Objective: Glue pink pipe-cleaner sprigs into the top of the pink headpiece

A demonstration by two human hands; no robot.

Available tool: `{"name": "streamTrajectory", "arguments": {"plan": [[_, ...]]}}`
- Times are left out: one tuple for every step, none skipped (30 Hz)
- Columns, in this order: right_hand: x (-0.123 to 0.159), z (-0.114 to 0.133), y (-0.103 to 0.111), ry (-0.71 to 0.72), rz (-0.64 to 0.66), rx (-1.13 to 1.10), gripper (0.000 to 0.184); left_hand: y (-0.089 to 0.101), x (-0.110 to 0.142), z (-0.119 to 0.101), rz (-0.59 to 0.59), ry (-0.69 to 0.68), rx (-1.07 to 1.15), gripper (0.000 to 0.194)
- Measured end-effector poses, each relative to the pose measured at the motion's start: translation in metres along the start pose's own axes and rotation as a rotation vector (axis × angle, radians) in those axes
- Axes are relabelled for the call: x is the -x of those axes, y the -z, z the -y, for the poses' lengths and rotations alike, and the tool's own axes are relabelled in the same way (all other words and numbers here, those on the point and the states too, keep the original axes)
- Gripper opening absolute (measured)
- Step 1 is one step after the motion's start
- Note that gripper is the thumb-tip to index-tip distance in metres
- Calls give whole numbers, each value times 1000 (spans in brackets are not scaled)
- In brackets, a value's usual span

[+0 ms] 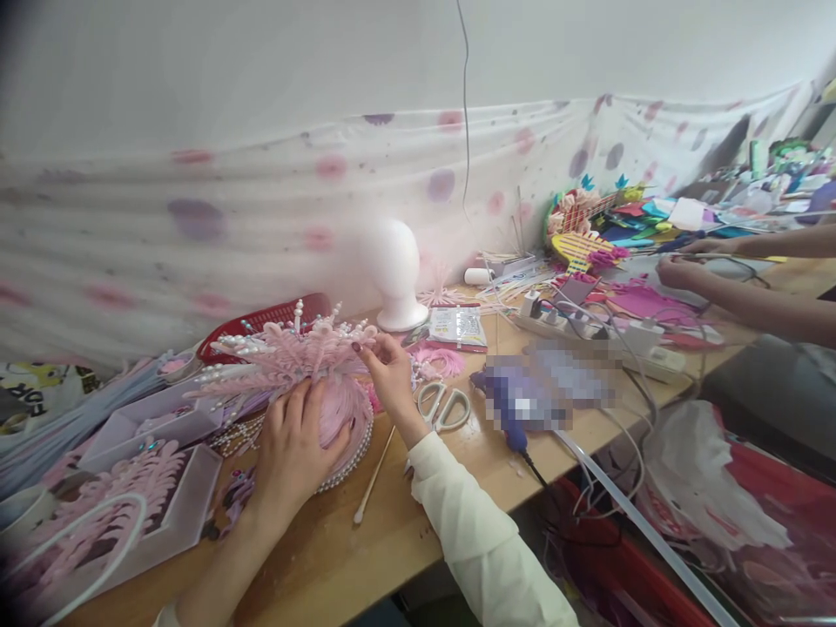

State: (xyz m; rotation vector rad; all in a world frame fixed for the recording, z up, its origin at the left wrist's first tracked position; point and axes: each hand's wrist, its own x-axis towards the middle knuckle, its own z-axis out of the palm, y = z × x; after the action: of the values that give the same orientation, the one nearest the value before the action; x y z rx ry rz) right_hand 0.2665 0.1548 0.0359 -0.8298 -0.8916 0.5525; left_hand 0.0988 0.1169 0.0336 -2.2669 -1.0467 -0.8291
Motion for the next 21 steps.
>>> {"name": "streamTrajectory", "arguments": {"plan": [[0, 1, 2, -4, -23, 4, 31, 0, 1, 0, -12, 6, 10, 55], [0, 1, 4, -12, -44, 4, 31, -1, 1, 0, -23, 10, 19, 56], [0, 1, 6, -20, -60, 1, 31, -1, 2, 0, -35, 13, 25, 56], [0, 1, 8, -29, -70, -4, 31, -1, 2, 0, -45, 14, 29, 55], [0, 1, 9, -39, -72, -8, 31, -1, 2, 0, -50, 12, 31, 54], [1, 1, 9, -46, -66, -8, 31, 0, 2, 0, -51, 10, 31, 53], [2, 1, 9, -49, -57, -1, 30, 0, 1, 0, -49, 8, 28, 53], [3, 0, 8, -45, -46, 14, 30, 1, 0, 0, -39, 6, 23, 53], [4, 0, 7, -31, -37, 39, 29, 1, -2, 1, -25, 8, 19, 53], [5, 0, 5, -8, -26, 70, 27, 2, -4, 3, -11, 13, 23, 52], [6, 1, 4, 22, -18, 104, 26, 3, -6, 5, -2, 22, 36, 49], [6, 2, 4, 53, -16, 133, 24, 3, -9, 8, 6, 37, 63, 46], [7, 3, 3, 81, -18, 157, 23, 4, -11, 10, 6, 55, 100, 41], [7, 5, 4, 107, -23, 174, 21, 4, -13, 14, 0, 75, 145, 36], [7, 8, 4, 127, -31, 187, 20, 5, -14, 17, -9, 92, 188, 32], [6, 10, 5, 144, -34, 201, 19, 5, -15, 19, -12, 101, 223, 30], [6, 13, 6, 159, -30, 214, 18, 5, -15, 22, -8, 101, 248, 30], [5, 15, 7, 174, -15, 225, 18, 5, -14, 24, 0, 92, 263, 31], [5, 17, 8, 185, 2, 233, 18, 5, -13, 25, 13, 75, 270, 32], [5, 18, 9, 190, 17, 235, 19, 5, -12, 26, 28, 59, 271, 34], [5, 18, 10, 189, 23, 238, 19, 6, -12, 27, 37, 50, 270, 35]]}}
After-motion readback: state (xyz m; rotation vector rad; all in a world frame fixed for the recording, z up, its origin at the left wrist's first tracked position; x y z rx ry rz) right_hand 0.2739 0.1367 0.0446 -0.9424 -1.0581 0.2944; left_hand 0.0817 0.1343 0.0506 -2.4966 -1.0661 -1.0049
